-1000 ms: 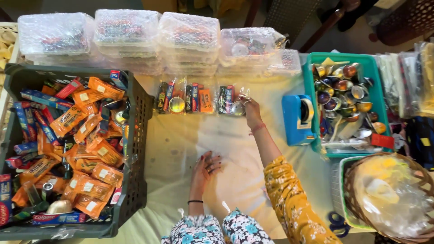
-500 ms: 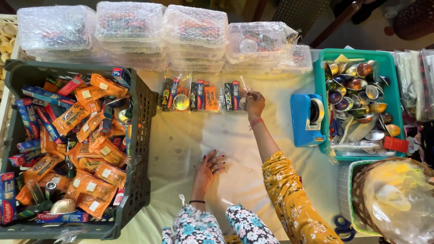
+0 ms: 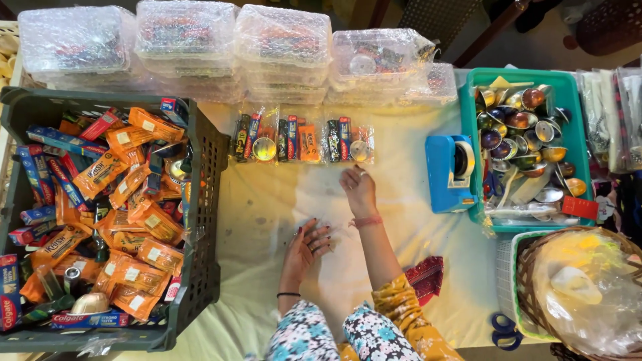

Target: The person sits at a table and wraps small items, including toothpaste tubes and small metal cups, in a red patterned cloth. They pick up items from a crate and the table surface, fold the cloth around them, and place the wrapped bundles back on the table.

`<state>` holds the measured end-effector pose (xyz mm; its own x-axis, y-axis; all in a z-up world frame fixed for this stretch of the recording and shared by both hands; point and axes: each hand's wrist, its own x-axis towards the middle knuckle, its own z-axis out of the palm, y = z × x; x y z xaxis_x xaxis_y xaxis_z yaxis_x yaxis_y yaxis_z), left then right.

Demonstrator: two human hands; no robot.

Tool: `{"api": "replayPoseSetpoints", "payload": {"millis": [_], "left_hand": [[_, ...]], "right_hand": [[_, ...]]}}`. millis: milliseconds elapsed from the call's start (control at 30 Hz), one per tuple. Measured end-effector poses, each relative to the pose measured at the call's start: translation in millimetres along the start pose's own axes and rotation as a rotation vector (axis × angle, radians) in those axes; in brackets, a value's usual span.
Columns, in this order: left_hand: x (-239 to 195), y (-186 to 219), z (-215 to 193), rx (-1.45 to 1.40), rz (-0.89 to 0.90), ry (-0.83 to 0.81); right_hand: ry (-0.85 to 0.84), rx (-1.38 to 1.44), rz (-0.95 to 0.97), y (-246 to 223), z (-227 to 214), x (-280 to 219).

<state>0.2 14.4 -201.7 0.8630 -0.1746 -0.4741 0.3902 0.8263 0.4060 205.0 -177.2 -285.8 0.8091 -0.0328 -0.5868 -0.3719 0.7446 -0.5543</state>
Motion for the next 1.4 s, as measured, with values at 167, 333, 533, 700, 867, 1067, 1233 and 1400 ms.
{"api": "replayPoseSetpoints", "payload": {"millis": [167,333,533,700,867,1067,1233,1400], "left_hand": [[2.9,-4.7,-8.0,-0.009,0.042,-0.042],[4.3,-7.8,-5.5,-0.012,0.053,-0.047],[19.5,-22.3,-22.0,0.057,0.078,0.026],[29.5,-36.7,-36.7,0.150,0.173,0.107],[-3.9,28.3,36.2,1.098,0.605,0.316],[-102.8,170.9,143.3,1.543,1.113,0.508],[-104.8,283.5,61.0,1.956,0.987,0.880],[-68.6,354.5,-60.6,1.969,0.584,0.892]], "right_hand": [[-0.077,0.106,0.078,-6.2,45.6,4.5],[-0.120,-0.090,0.018,-12.2,45.2,-18.2],[-0.149,-0.183,-0.129,-2.1,-17.9,-67.3],[-0.243,-0.748,-0.551,4.2,-41.7,-163.1],[-0.349,-1.416,-0.924,-4.2,-51.8,-269.4],[-0.392,-1.507,-0.988,-5.0,-75.7,-293.3],[-0.405,-1.496,-1.035,-3.0,-78.8,-289.4],[-0.433,-1.502,-1.026,-7.8,-76.6,-291.8]]}}
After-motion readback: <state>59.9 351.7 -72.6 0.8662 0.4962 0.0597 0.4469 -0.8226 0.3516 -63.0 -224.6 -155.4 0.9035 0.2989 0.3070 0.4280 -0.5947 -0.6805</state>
